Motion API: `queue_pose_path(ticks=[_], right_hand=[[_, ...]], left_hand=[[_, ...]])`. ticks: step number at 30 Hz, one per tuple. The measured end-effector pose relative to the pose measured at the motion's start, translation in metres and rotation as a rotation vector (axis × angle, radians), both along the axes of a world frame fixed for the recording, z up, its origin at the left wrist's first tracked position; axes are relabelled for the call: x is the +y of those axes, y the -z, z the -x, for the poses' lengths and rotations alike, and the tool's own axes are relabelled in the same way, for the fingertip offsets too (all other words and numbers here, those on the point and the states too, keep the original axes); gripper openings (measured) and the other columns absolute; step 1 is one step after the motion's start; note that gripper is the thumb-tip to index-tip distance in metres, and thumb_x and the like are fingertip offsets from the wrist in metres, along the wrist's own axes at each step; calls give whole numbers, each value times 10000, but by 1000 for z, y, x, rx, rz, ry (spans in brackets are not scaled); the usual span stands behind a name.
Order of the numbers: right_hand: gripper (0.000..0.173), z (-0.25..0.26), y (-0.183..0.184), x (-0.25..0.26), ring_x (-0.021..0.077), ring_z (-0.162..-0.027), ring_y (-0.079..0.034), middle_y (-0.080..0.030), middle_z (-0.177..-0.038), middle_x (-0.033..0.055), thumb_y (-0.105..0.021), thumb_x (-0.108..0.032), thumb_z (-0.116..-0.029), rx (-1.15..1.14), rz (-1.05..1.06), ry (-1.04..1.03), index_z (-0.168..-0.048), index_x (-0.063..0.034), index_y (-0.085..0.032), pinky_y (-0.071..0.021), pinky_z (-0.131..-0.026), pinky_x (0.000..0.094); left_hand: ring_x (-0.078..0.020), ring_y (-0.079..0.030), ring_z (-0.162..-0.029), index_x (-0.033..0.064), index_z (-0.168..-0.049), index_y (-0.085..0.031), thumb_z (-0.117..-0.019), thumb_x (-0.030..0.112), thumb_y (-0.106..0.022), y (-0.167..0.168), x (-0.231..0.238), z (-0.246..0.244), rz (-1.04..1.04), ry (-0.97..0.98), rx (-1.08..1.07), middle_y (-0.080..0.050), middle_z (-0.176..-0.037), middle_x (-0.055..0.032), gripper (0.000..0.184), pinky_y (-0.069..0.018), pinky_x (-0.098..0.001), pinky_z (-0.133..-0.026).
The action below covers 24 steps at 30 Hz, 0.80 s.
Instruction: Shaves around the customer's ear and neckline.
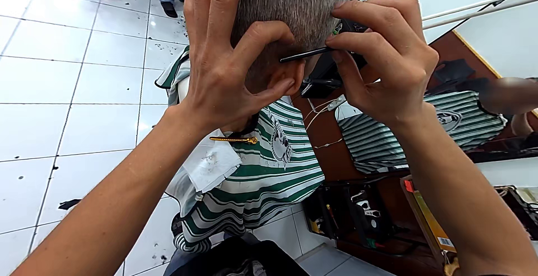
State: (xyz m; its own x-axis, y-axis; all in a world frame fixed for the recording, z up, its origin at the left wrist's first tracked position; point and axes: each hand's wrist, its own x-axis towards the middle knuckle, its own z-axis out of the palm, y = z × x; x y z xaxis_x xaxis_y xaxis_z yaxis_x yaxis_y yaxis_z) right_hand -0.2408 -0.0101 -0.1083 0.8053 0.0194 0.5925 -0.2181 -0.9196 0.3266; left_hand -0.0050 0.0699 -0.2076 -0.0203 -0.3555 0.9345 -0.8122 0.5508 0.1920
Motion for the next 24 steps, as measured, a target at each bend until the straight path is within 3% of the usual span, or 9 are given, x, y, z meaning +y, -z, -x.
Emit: queue_pose_path(ticks=[24], right_hand=[[171,-1,-6,0,316,-1151,-641,-703,-1254,192,-613,-84,-1018,23,27,-1,-1136,-64,-736,-494,-896,412]], left_hand=[[-460,-414,-1399,160,-1225,-680,-877,515,-749,1,-2,0,7,-1,-5,-511,-1434,-292,502,-255,-640,-1141]])
